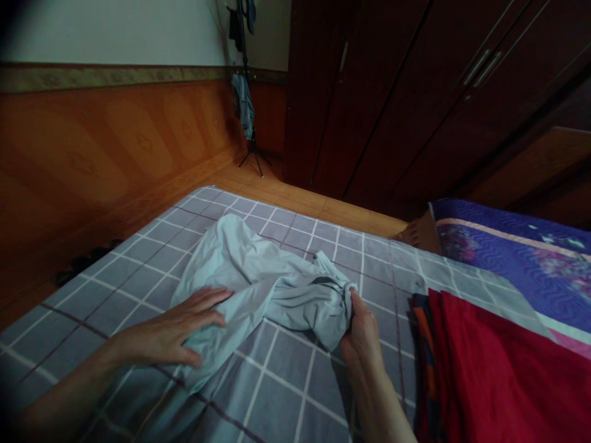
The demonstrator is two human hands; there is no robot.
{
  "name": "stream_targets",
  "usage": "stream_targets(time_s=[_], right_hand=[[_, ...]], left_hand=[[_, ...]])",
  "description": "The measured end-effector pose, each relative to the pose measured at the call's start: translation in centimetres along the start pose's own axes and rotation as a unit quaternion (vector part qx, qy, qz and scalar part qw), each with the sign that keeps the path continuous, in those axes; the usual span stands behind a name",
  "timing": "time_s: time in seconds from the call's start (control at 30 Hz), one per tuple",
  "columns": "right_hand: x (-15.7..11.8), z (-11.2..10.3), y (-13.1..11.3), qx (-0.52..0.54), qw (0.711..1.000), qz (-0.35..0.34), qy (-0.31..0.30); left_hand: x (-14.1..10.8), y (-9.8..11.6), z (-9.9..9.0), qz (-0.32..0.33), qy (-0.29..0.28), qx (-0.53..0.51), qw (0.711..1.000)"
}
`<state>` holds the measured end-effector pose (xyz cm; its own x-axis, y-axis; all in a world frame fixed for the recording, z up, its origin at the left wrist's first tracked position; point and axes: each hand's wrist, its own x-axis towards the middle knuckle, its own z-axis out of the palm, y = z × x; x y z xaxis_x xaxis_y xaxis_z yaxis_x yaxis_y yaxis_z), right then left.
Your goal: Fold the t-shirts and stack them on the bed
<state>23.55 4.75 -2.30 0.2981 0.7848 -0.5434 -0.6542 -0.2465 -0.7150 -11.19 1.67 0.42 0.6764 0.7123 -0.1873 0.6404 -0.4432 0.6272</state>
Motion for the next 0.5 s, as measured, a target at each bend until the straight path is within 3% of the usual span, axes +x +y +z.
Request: stream_targets(time_s=[0.07,0.13,0.17,0.27,0.33,0.4,0.5], right_hand=[[0.0,0.0,0.0,-0.008,1.000,-0.004,-0.006],[-0.1,-0.1,0.1,-0.017,1.000,-0.013,-0.009],[-0.1,-0.1,0.2,-0.021,1.000,-0.017,-0.012],[-0.3,0.0,0.4,-0.035,0.999,-0.035,-0.015],[-0.4,0.1,0.6,-0.046,0.998,-0.049,-0.008],[-0.5,0.3,0.6,-0.049,0.997,-0.054,0.004],[-0.6,0.4,0.4,-0.052,0.998,-0.041,0.010]], left_hand=[[0.4,-0.3,0.0,-0.020,0.069,-0.062,0.995],[0.9,-1.2,-0.1,-0.078,0.179,-0.179,0.964],[1.2,-1.8,-0.1,-0.118,0.246,-0.246,0.930],[1.7,-3.6,-0.2,-0.213,0.407,-0.411,0.787],[1.7,-4.2,-0.3,-0.222,0.455,-0.447,0.738],[1.5,-4.1,-0.4,-0.194,0.436,-0.440,0.761],[1.0,-3.3,-0.7,-0.126,0.321,-0.389,0.854]])
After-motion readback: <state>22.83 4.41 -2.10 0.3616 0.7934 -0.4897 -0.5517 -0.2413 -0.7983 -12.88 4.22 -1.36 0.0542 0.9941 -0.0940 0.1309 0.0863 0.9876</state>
